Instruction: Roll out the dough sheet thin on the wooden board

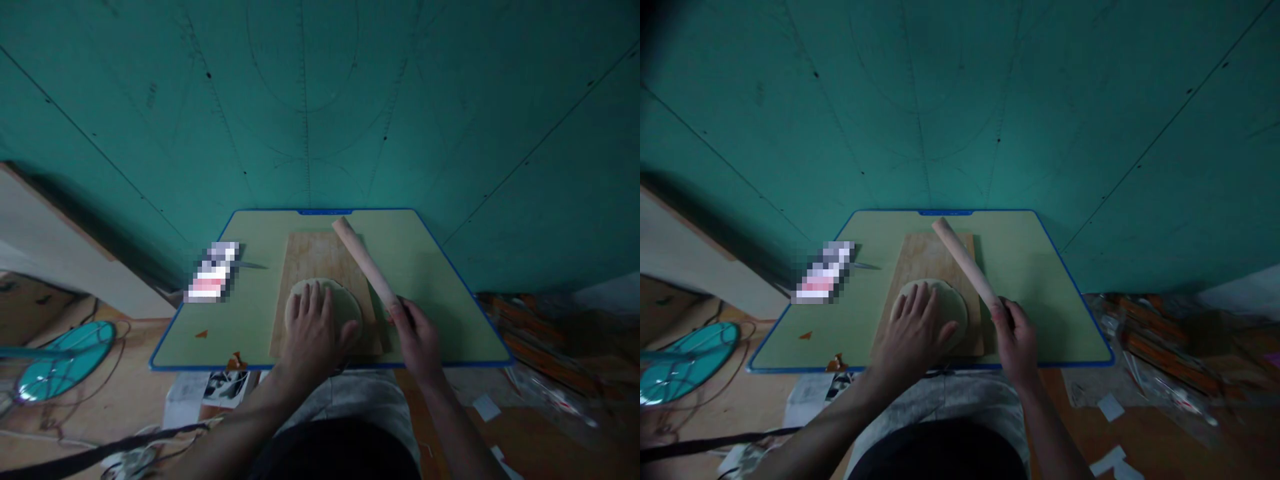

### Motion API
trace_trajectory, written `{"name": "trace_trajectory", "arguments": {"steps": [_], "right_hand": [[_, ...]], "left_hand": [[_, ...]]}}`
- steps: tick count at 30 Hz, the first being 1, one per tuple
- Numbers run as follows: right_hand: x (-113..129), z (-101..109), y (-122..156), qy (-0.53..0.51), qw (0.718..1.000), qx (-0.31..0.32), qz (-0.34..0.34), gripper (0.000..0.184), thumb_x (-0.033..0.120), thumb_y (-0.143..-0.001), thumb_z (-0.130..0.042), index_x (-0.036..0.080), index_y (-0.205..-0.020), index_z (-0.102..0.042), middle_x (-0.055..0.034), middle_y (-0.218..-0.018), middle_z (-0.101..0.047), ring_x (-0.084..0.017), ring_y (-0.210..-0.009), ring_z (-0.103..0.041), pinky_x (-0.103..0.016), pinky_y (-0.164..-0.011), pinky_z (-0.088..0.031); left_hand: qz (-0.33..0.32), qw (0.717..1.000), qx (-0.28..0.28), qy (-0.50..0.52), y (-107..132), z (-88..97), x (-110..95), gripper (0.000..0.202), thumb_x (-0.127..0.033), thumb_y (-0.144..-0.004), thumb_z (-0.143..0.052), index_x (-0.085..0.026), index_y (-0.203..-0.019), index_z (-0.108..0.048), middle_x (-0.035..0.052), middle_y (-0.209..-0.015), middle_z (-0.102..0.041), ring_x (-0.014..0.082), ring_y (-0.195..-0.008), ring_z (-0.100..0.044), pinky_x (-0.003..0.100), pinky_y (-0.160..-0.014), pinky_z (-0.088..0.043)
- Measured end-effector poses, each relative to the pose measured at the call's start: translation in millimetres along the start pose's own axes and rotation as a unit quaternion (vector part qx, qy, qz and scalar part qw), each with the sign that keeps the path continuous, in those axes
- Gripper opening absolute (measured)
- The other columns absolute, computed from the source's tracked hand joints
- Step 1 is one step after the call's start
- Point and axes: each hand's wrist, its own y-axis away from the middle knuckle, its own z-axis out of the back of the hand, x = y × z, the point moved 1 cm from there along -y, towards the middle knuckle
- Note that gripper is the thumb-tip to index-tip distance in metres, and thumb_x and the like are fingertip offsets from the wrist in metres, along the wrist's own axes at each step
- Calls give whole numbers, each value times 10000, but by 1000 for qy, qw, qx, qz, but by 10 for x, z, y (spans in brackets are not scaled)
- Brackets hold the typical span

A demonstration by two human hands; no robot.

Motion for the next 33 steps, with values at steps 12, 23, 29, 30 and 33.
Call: {"name": "trace_trajectory", "arguments": {"steps": [12, 23, 29, 30, 33], "right_hand": [[-37, 23, 4, -6, 1000, 4, -11, 510, 672, -838, -559, 188, -892, -711, -38, -692, -671, -194, -650, -603, -282, -593, -480], [-66, 36, 14, -8, 1000, 6, -24, 495, 657, -831, -577, 190, -913, -718, -38, -708, -678, -193, -665, -609, -283, -611, -484], [-49, 18, 10, -23, 999, -17, -25, 497, 659, -821, -570, 183, -862, -708, -30, -662, -654, -182, -616, -585, -279, -573, -462], [-41, 17, 8, -25, 999, -19, -23, 497, 658, -818, -570, 182, -853, -707, -27, -648, -644, -181, -610, -581, -279, -569, -458], [-23, 13, 1, -28, 999, -22, -19, 494, 655, -811, -572, 179, -830, -700, -25, -629, -628, -181, -605, -575, -279, -563, -453]], "left_hand": [[2, 1000, 11, 6, -296, -41, -44, 699, -594, -945, -423, -57, -1389, -489, 252, -1486, -470, 411, -1410, -392, 583, -1141, -331], [-1, 999, 44, -13, -277, -40, -126, 773, -630, -910, -396, -72, -1443, -428, 213, -1545, -410, 371, -1452, -333, 547, -1190, -251], [-5, 999, 46, -19, -298, -61, -121, 762, -612, -923, -379, -43, -1425, -452, 229, -1530, -425, 396, -1434, -351, 559, -1172, -254], [-7, 999, 48, -20, -302, -57, -115, 767, -612, -923, -380, -35, -1425, -451, 233, -1530, -423, 397, -1434, -349, 558, -1173, -253], [-23, 999, 44, -23, -312, -41, -78, 770, -616, -924, -391, -35, -1426, -452, 236, -1527, -426, 392, -1431, -355, 547, -1171, -259]]}}
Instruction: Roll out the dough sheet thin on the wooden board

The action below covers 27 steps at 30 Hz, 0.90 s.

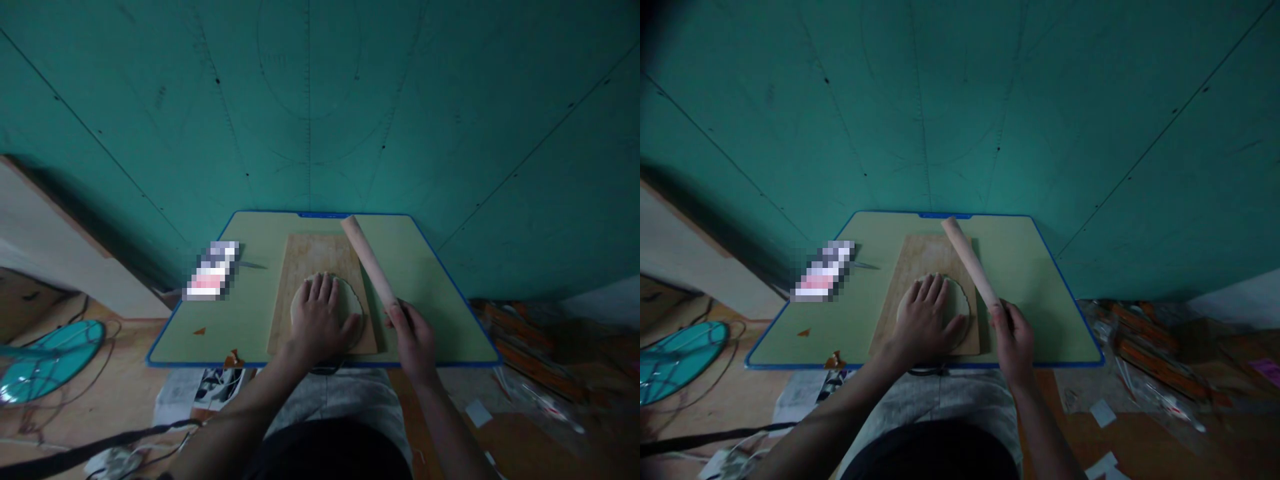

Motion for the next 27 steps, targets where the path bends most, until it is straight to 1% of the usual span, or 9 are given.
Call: {"name": "trace_trajectory", "arguments": {"steps": [4, 8, 11, 14, 17, 19, 22, 25, 27], "right_hand": [[-4, -15, -5, -17, 1000, 7, 0, 480, 645, -815, -573, 181, -838, -696, -35, -670, -650, -182, -623, -585, -283, -578, -466], [-15, -30, -7, -19, 1000, 13, -1, 475, 639, -818, -574, 181, -842, -699, -36, -675, -652, -182, -622, -581, -284, -574, -465], [-13, -34, -4, -18, 1000, 14, 3, 471, 634, -823, -573, 181, -835, -698, -30, -664, -639, -180, -621, -573, -282, -570, -462], [-17, -30, -1, -19, 1000, 15, 7, 466, 631, -830, -571, 183, -829, -698, -25, -660, -630, -177, -620, -565, -280, -569, -460], [-29, -22, 1, -21, 1000, 16, 5, 463, 628, -836, -572, 184, -850, -702, -28, -683, -645, -177, -629, -573, -282, -579, -466], [-36, -18, 2, -18, 1000, 17, 3, 465, 628, -838, -573, 184, -875, -707, -33, -705, -662, -181, -643, -586, -285, -590, -473], [-38, -16, 4, -16, 1000, 21, 2, 470, 631, -838, -574, 184, -887, -710, -41, -735, -681, -184, -661, -601, -289, -609, -483], [-31, -14, 10, -11, 1000, 19, 4, 476, 638, -836, -576, 183, -874, -709, -39, -721, -678, -182, -651, -598, -289, -605, -482], [-25, -12, 13, -10, 1000, 19, 4, 475, 636, -838, -576, 182, -880, -710, -39, -720, -678, -182, -654, -599, -287, -603, -482]], "left_hand": [[-18, 1000, 1, -4, 0, 8, 57, 758, -627, -926, -401, -53, -1416, -473, 231, -1523, -433, 390, -1422, -370, 531, -1170, -275], [-8, 1000, 3, -4, 3, 8, 79, 747, -631, -917, -413, -95, -1435, -463, 209, -1538, -418, 406, -1444, -327, 557, -1170, -266], [-2, 1000, 14, 7, 1, 24, 53, 742, -620, -914, -420, -106, -1448, -451, 203, -1543, -411, 409, -1449, -312, 567, -1178, -250], [36, 999, 28, 10, 1, 42, -27, 715, -595, -918, -422, -128, -1459, -446, 191, -1550, -407, 422, -1446, -310, 608, -1168, -245], [95, 995, 29, 2, 9, 43, -125, 684, -594, -937, -383, -159, -1459, -461, 191, -1560, -390, 466, -1446, -280, 693, -1137, -209], [105, 994, 25, 0, 11, 35, -159, 718, -626, -937, -361, -155, -1473, -445, 204, -1570, -365, 480, -1452, -252, 723, -1131, -167], [60, 998, 28, 7, 1, 32, -113, 768, -674, -922, -349, -163, -1493, -412, 196, -1578, -352, 462, -1456, -251, 706, -1147, -146], [-1, 999, 39, 19, -16, 45, 10, 796, -735, -897, -342, -212, -1493, -406, 165, -1572, -366, 434, -1457, -262, 671, -1162, -164], [-12, 999, 43, 22, -18, 57, 82, 862, -806, -849, -350, -230, -1489, -407, 167, -1577, -352, 442, -1464, -239, 675, -1162, -153]]}}
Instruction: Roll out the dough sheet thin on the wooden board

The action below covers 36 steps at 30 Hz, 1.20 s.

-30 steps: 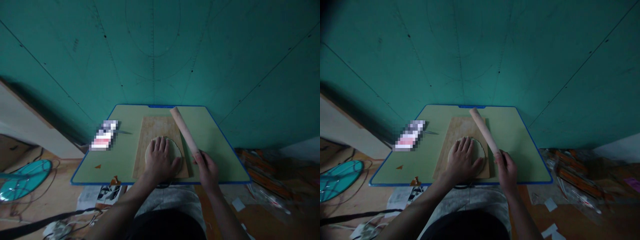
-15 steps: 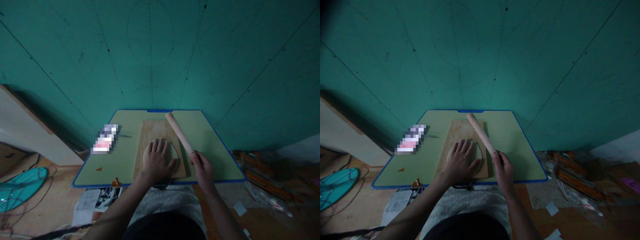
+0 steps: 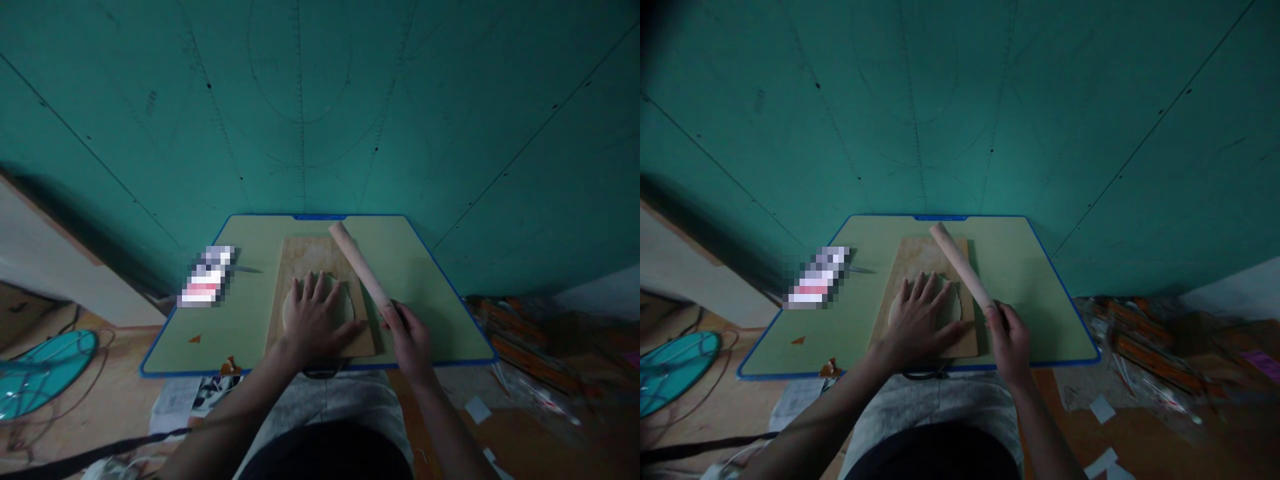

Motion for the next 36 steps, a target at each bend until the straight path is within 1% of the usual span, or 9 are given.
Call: {"name": "trace_trajectory", "arguments": {"steps": [4, 6, 9, 14, 19, 24, 28, 32, 36], "right_hand": [[17, 5, 3, 3, 1000, 5, -3, 466, 627, -849, -566, 184, -868, -708, -31, -690, -665, -173, -626, -589, -279, -573, -472], [26, 7, 2, 5, 1000, 6, -2, 459, 622, -850, -567, 185, -866, -707, -27, -671, -655, -170, -611, -581, -275, -557, -466], [33, 9, 0, 3, 1000, 5, -3, 455, 622, -842, -574, 187, -868, -708, -23, -657, -645, -169, -599, -572, -274, -542, -462], [17, 11, -3, 8, 1000, 7, -1, 449, 616, -837, -578, 187, -850, -707, -24, -653, -641, -166, -595, -561, -270, -536, -448], [2, 9, 2, 7, 1000, 7, -2, 448, 612, -848, -567, 187, -865, -710, -19, -652, -637, -169, -609, -564, -276, -559, -452], [19, 6, -2, 12, 1000, 6, 2, 462, 626, -840, -570, 185, -848, -707, -24, -656, -641, -171, -611, -566, -279, -564, -454], [32, 9, -5, 15, 1000, 5, 0, 483, 647, -829, -570, 183, -843, -703, -26, -642, -641, -175, -603, -569, -278, -553, -453], [34, 10, 2, 11, 1000, 7, 4, 465, 632, -839, -567, 186, -843, -702, -23, -647, -637, -171, -603, -560, -273, -551, -450], [40, 9, 6, 8, 1000, 10, 4, 456, 624, -844, -567, 190, -852, -703, -24, -655, -641, -171, -607, -560, -273, -548, -449]], "left_hand": [[-2, 1000, 4, -2, 25, -1, 44, 1059, -921, -707, -414, -213, -1494, -384, 210, -1588, -311, 502, -1456, -204, 742, -1126, -119], [-9, 1000, -2, 0, 39, -12, 38, 1091, -937, -670, -442, -228, -1496, -372, 211, -1586, -315, 517, -1449, -202, 769, -1105, -118], [-15, 1000, -14, 1, 52, -25, 32, 1077, -941, -654, -457, -267, -1490, -373, 197, -1585, -322, 521, -1450, -189, 789, -1088, -107], [-18, 1000, -13, 4, 58, -11, 31, 1027, -922, -682, -458, -281, -1480, -386, 183, -1575, -330, 528, -1441, -184, 792, -1081, -101], [-17, 1000, -18, 0, 64, 9, 19, 916, -879, -777, -378, -278, -1469, -395, 165, -1546, -361, 488, -1428, -224, 751, -1098, -148], [-9, 1000, -26, -8, 66, 2, 14, 761, -782, -872, -348, -297, -1455, -412, 140, -1540, -374, 459, -1422, -246, 720, -1107, -187], [-8, 1000, -26, -7, 69, 1, 11, 746, -763, -876, -375, -300, -1460, -409, 133, -1542, -373, 457, -1432, -233, 718, -1111, -173], [-9, 1000, -26, -4, 68, -6, 15, 730, -747, -881, -385, -301, -1457, -416, 132, -1540, -378, 458, -1426, -242, 715, -1113, -167], [-11, 999, -42, 1, 62, -38, 33, 706, -732, -879, -408, -313, -1448, -427, 111, -1525, -398, 446, -1419, -242, 704, -1113, -189]]}}
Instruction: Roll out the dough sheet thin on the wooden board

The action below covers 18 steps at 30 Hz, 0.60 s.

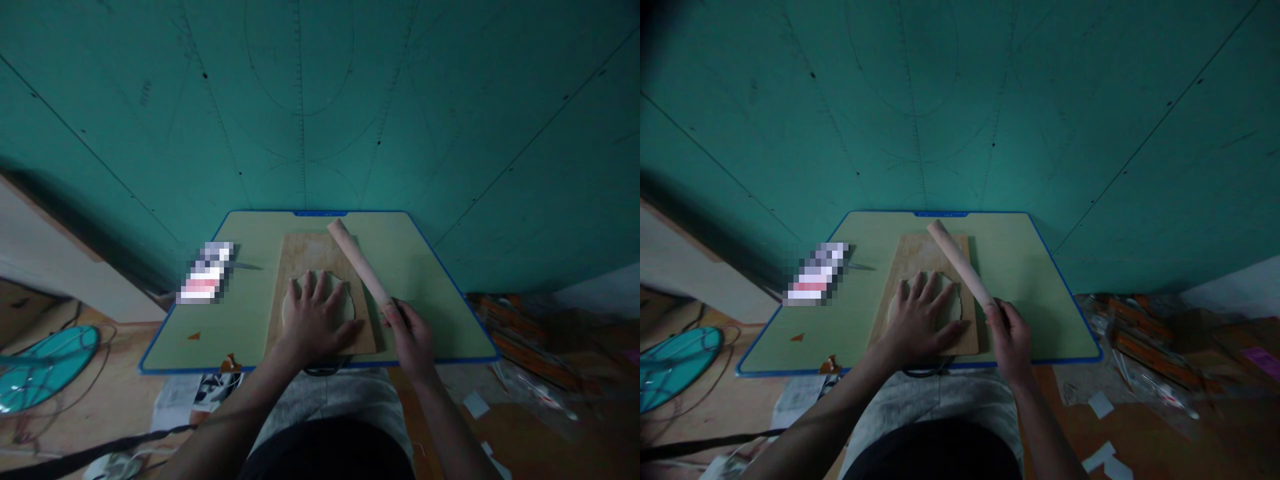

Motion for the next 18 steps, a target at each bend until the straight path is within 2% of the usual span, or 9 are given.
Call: {"name": "trace_trajectory", "arguments": {"steps": [11, 18], "right_hand": [[-11, -7, -2, 2, 1000, 2, 4, 464, 624, -854, -557, 184, -856, -705, -24, -658, -632, -172, -616, -558, -277, -564, -449], [30, -4, 1, 4, 1000, -2, 10, 448, 614, -852, -563, 189, -846, -701, -22, -655, -631, -172, -618, -556, -274, -561, -449]], "left_hand": [[-1, 1000, -6, 5, -6, 15, -9, 717, -745, -869, -412, -300, -1428, -469, 109, -1496, -419, 435, -1422, -216, 707, -1137, -158], [-1, 1000, -1, 7, -20, 6, -4, 714, -736, -869, -412, -292, -1424, -481, 108, -1493, -421, 430, -1411, -244, 659, -1136, -224]]}}
